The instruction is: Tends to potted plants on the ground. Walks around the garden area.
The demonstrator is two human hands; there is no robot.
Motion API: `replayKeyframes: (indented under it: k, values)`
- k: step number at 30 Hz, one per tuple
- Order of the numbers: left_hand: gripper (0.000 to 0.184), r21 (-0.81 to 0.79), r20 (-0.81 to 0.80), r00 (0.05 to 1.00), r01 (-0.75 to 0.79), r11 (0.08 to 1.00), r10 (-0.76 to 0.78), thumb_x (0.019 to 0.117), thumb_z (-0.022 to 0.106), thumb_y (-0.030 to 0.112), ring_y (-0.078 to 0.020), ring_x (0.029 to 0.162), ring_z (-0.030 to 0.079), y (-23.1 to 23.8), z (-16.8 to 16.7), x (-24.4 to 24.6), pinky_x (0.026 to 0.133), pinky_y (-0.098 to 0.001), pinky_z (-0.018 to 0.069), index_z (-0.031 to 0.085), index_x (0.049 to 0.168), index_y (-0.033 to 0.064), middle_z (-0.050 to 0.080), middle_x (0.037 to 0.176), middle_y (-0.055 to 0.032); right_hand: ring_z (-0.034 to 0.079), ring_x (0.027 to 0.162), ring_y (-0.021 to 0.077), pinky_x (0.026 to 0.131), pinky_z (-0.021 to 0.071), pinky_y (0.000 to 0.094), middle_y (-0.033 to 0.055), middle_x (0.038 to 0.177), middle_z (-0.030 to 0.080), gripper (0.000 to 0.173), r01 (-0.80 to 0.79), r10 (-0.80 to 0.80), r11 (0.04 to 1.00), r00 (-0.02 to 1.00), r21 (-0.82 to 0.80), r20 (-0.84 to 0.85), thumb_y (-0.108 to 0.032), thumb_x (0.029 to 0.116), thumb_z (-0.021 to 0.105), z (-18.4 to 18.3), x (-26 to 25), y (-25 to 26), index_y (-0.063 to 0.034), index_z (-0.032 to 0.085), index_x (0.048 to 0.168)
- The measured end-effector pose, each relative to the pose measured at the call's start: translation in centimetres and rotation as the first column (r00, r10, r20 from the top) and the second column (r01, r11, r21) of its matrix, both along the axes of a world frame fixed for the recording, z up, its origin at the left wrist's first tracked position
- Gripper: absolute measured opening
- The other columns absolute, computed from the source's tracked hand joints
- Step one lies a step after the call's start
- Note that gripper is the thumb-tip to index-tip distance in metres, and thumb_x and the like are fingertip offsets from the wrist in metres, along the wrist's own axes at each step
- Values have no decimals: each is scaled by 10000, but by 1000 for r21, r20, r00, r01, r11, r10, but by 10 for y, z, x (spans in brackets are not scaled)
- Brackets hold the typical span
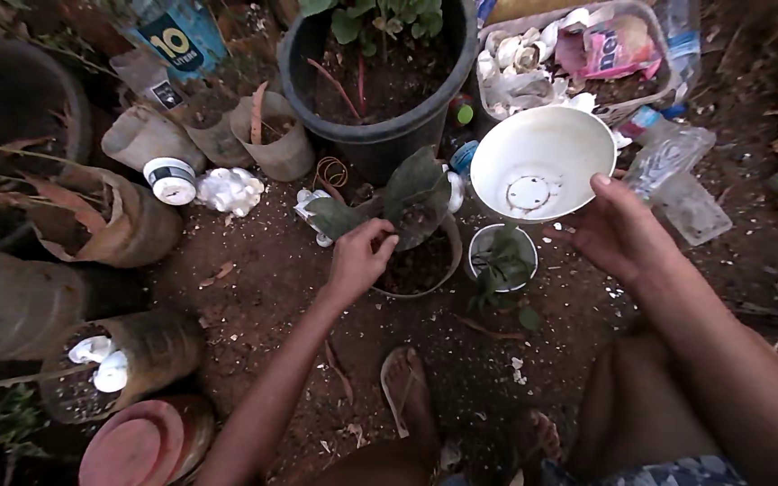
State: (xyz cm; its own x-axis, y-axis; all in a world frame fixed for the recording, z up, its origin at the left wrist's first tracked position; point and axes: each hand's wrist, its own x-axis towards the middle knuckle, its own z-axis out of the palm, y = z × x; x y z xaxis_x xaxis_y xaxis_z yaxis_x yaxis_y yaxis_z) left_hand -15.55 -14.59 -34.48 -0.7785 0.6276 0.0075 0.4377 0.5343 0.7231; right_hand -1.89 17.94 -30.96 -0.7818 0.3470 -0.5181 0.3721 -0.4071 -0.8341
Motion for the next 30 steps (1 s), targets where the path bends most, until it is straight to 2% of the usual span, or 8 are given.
replayKeyframes:
  k: [4,6,9,12,18,23,27,30]
  values:
    - [360,-47,110,992,-64,997,69,890,831,274,-256,728,654,7,11,1,664,-423,559,657,1060,8,664,860,-158,623,1186,177,929,561,384,1,1334,599,632,-3,2,1000,1000,-13,-10,-569,949,598,1,2,1,-260,411,1468]
    - [314,-61,135,988,-70,996,78,933,786,279,-261,712,635,11,13,1,658,-431,544,661,1038,11,652,835,-151,626,1183,174,922,565,379,-3,1325,607,652,5,-6,1000,1000,-15,-9,-585,926,625,3,4,0,-263,427,1457]
    - [273,-65,204,975,-81,995,92,1007,691,273,-261,748,647,16,17,0,696,-440,550,677,1062,6,672,887,-163,626,1189,176,923,566,383,-2,1333,606,677,5,-5,1000,1000,-19,-7,-592,907,647,4,5,0,-266,424,1457]
    - [264,-103,278,948,-133,986,157,998,699,269,-189,775,663,25,17,-6,744,-390,554,706,1047,10,700,901,-117,615,1211,194,931,564,400,13,1359,588,731,-4,4,1000,1000,-16,-14,-590,896,660,3,5,1,-266,386,1491]
    - [150,-6,525,819,-269,963,232,959,721,98,-155,760,705,34,15,-8,739,-349,601,625,998,-10,710,880,-102,613,1205,198,924,563,412,15,1357,587,740,-9,9,1000,1000,-1,-6,-577,889,663,1,6,0,-250,380,1490]
    - [153,154,630,745,-393,907,216,920,690,-54,-109,680,699,37,29,0,691,-286,619,553,947,11,667,774,-39,635,1165,185,896,578,383,10,1317,601,713,-6,5,1000,1000,-12,-18,-560,893,671,1,6,-1,-244,388,1466]
    - [254,259,652,741,-420,870,164,896,664,-111,-94,685,706,37,48,8,694,-274,624,509,1025,43,682,812,-23,640,1161,184,901,579,381,7,1310,610,691,-12,12,1000,1000,-17,-29,-558,902,665,1,6,-1,-252,399,1461]
    - [376,310,665,741,-390,867,96,889,609,-116,-98,721,705,36,59,12,694,-269,625,478,1198,54,689,924,-32,634,1175,179,910,576,382,3,1316,609,685,-20,19,1000,999,-16,-37,-554,903,664,1,5,-2,-259,404,1464]
